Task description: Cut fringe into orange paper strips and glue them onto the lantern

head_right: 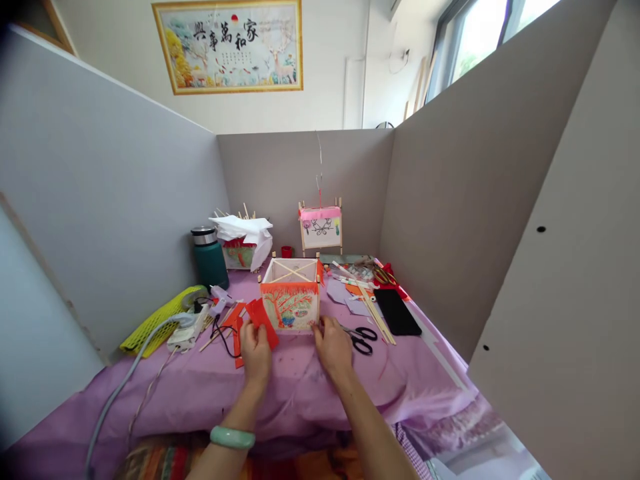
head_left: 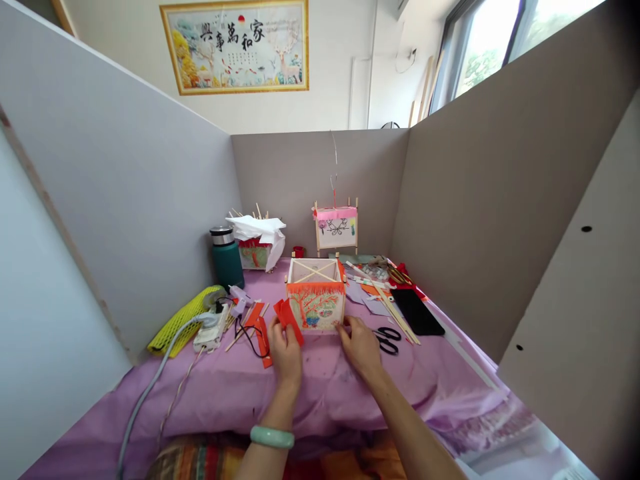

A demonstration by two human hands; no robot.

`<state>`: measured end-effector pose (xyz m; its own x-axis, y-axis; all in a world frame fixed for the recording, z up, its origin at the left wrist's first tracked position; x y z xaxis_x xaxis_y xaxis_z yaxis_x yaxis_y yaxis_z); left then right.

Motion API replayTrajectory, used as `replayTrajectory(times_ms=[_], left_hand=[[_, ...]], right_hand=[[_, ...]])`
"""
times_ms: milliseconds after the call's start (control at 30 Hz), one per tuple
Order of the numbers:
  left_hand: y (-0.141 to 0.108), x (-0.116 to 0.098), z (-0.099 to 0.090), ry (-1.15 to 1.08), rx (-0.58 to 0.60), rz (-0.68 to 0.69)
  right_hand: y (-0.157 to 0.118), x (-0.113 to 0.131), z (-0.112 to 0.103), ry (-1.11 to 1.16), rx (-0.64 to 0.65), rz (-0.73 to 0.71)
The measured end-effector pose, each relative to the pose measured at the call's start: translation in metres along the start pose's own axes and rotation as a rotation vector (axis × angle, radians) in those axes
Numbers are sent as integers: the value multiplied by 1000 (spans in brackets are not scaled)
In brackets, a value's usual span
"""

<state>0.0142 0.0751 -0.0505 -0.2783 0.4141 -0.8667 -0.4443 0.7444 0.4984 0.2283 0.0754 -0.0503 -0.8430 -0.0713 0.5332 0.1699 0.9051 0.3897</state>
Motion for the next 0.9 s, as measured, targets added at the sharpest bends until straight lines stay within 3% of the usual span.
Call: replayTrajectory(times_ms=[67, 100, 233, 333, 433, 567, 900], left_hand=[[-5, -8, 0, 7, 0, 51], [-6, -9, 5, -17, 70, 44], [-12, -6, 41, -253, 517, -47], [-14, 7, 61, -387, 699, -147], [-15, 18, 70, -437, 744, -234], [-18, 15, 70, -513, 766, -282], [-35, 10, 75, -484, 987, -265]], right_hand=[[-5, 3, -8, 74, -118, -31], [-8, 6, -11, 127, -154, -68], [-12, 30, -5, 406, -53, -275], [-7, 34, 3, 583, -33, -247], [-2, 29, 9, 692, -54, -179], [-2, 23, 11, 774, -52, -119], [1, 11, 11, 955, -121, -7]])
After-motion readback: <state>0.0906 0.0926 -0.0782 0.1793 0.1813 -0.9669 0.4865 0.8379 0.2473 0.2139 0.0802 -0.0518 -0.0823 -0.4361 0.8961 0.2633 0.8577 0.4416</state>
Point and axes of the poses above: each hand's wrist, its own y-axis towards the middle knuckle, its own z-axis out of the palm, x = y × z, the point moved 6 cm from there along y, towards the middle knuckle, and after that the axes turned 5 degrees about x, right-handed, at the moved point
